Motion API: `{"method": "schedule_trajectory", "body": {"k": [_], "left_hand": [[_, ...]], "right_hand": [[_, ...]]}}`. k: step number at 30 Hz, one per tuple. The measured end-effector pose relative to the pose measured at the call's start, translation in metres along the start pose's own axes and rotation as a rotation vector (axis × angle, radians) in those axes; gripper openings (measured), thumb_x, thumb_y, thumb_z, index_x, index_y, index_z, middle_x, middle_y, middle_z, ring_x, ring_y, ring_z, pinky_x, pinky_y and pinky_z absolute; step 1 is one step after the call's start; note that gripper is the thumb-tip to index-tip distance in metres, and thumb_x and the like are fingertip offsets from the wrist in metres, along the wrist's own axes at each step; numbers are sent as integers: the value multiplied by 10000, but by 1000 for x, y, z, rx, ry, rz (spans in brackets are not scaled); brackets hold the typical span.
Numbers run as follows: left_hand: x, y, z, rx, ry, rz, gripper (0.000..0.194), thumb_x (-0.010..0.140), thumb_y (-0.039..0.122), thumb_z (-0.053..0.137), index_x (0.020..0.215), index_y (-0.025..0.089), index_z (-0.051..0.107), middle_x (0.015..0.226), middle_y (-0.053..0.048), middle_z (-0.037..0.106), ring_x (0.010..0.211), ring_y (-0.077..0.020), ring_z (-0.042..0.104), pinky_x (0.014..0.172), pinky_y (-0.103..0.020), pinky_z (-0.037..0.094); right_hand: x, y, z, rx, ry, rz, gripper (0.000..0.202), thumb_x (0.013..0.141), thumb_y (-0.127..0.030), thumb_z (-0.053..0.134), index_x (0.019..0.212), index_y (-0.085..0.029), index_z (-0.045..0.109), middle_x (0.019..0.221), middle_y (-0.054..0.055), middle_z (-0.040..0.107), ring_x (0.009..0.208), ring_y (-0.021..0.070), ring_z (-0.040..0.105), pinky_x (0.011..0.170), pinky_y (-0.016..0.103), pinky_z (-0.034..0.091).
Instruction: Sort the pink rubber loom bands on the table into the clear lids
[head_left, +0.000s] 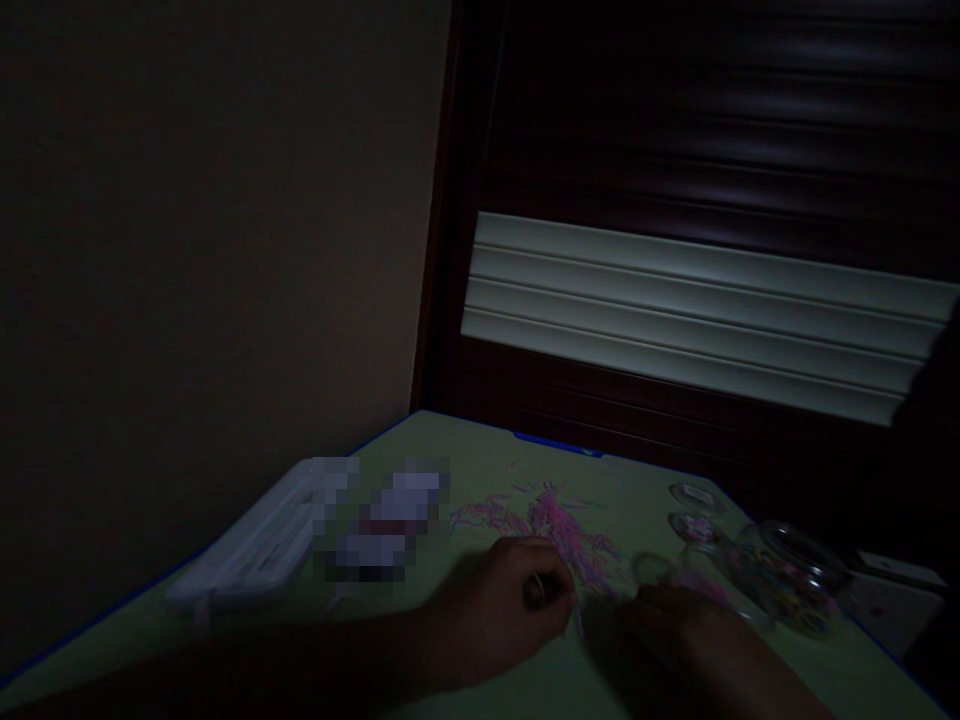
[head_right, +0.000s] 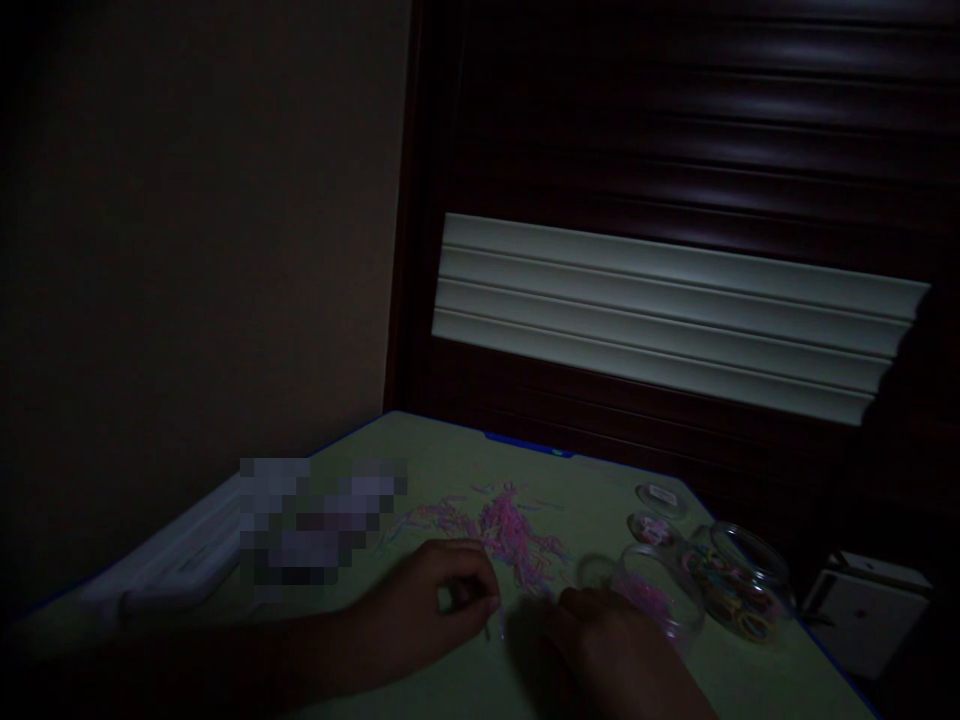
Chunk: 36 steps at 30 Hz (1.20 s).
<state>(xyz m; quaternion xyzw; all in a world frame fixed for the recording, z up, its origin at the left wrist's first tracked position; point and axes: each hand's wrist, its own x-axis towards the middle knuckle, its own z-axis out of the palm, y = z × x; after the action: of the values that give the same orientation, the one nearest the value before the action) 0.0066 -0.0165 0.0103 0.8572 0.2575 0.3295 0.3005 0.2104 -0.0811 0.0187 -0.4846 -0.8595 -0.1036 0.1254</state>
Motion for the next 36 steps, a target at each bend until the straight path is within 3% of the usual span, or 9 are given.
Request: {"method": "schedule_trajectory", "body": {"k": [6,10,20,29,36], "left_hand": [[2,-7,2,-90,-11,-54,93,755,149,509,750,146,602,763,8,573,677,-100,543,601,-181,405],[1,-6,2,-73,-7,-65,97,769,180,518,751,149,608,758,7,575,662,-102,537,593,-183,403],[0,5,-3,-51,-49,58,107,793,188,549,788,153,650,717,14,568,660,-94,529,607,-174,396],[-1,7,-4,0,-73,137,104,804,190,552,798,163,652,727,6,598,700,-106,537,659,-196,398],[-2,7,-3,13,-78,109,119,803,191,536,802,151,647,707,6,584,669,-101,533,630,-185,401]], "right_hand": [[2,-5,-6,-6,-54,51,164,706,-58,504,694,-212,557,665,8,591,517,115,516,463,210,324],[4,-11,-10,-3,-23,35,131,745,-99,510,692,-210,556,661,12,599,558,127,535,495,213,344],[4,-18,3,51,15,7,74,757,-215,520,769,-224,592,691,18,608,581,156,556,497,253,370],[4,-7,12,-11,20,-75,132,761,-120,470,711,-212,550,640,-3,583,539,126,519,488,239,327],[3,-7,6,0,-29,17,165,698,-63,540,746,-220,560,685,-4,586,577,133,532,511,227,338]]}}
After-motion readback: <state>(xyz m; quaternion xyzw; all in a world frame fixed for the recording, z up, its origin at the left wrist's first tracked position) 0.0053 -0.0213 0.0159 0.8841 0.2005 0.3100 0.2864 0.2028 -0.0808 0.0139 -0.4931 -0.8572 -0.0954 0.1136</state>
